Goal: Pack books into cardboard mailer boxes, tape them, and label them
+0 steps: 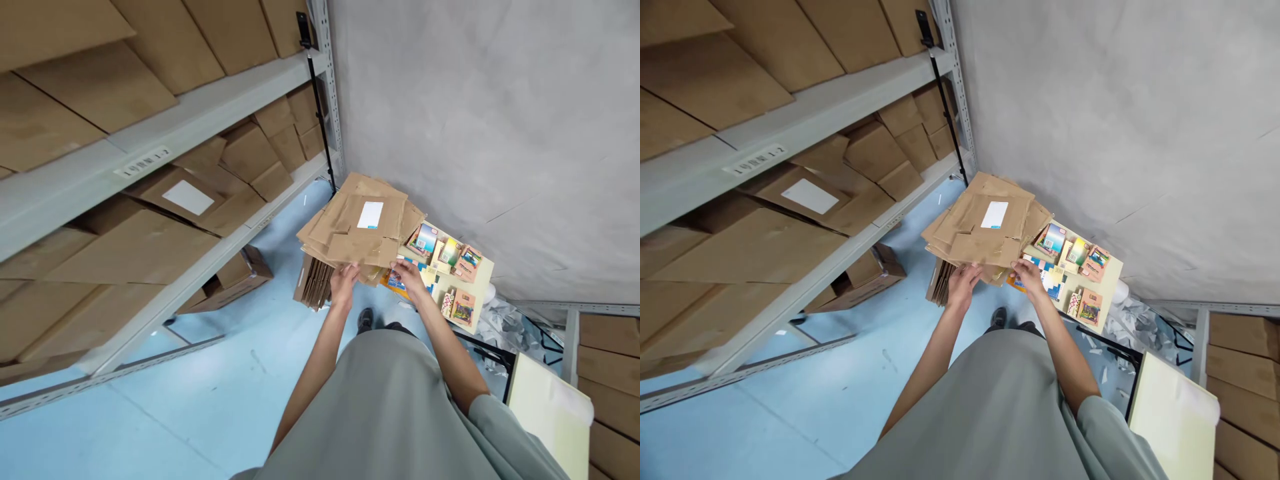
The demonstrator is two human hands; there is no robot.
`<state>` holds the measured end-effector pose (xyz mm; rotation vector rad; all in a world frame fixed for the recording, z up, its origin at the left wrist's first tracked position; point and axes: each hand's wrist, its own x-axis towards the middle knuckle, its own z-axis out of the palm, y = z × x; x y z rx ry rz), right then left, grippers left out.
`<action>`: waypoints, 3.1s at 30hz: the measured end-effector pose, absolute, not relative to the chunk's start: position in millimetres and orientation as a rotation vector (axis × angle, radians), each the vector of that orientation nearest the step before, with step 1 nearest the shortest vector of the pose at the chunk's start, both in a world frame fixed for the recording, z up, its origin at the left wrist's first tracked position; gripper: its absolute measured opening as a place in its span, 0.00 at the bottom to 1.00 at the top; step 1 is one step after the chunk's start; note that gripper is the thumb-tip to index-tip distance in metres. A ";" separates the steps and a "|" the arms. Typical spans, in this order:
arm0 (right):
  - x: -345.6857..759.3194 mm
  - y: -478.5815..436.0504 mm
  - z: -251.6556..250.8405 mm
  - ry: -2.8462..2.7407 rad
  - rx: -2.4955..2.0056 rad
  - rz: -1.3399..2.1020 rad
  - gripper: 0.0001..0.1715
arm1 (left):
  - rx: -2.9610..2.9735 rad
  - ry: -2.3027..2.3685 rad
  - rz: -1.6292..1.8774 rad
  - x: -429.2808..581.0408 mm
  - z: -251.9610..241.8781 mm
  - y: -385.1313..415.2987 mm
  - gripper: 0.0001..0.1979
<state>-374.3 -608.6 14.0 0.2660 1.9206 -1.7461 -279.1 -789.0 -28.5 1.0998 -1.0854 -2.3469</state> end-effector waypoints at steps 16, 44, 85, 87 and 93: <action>-235.1 -361.0 51.5 2.319 1.061 -1.980 0.44 | 0.072 -2.224 -2.462 -330.3 18.7 -647.3 0.22; 174.2 -46.2 20.5 1.868 2.701 -2.472 0.37 | -1.921 -2.962 -1.784 -137.2 1.7 -79.5 0.16; 140.2 25.0 32.9 1.813 3.050 -1.262 0.21 | -2.806 -2.621 -0.727 -145.4 16.8 78.1 0.22; 142.0 28.3 26.4 1.919 2.984 -1.343 0.21 | -2.820 -2.612 -0.774 -140.5 12.3 74.0 0.25; 145.7 35.9 9.7 2.213 2.730 -1.321 0.18 | -2.798 -2.583 -0.813 -130.3 6.2 58.8 0.26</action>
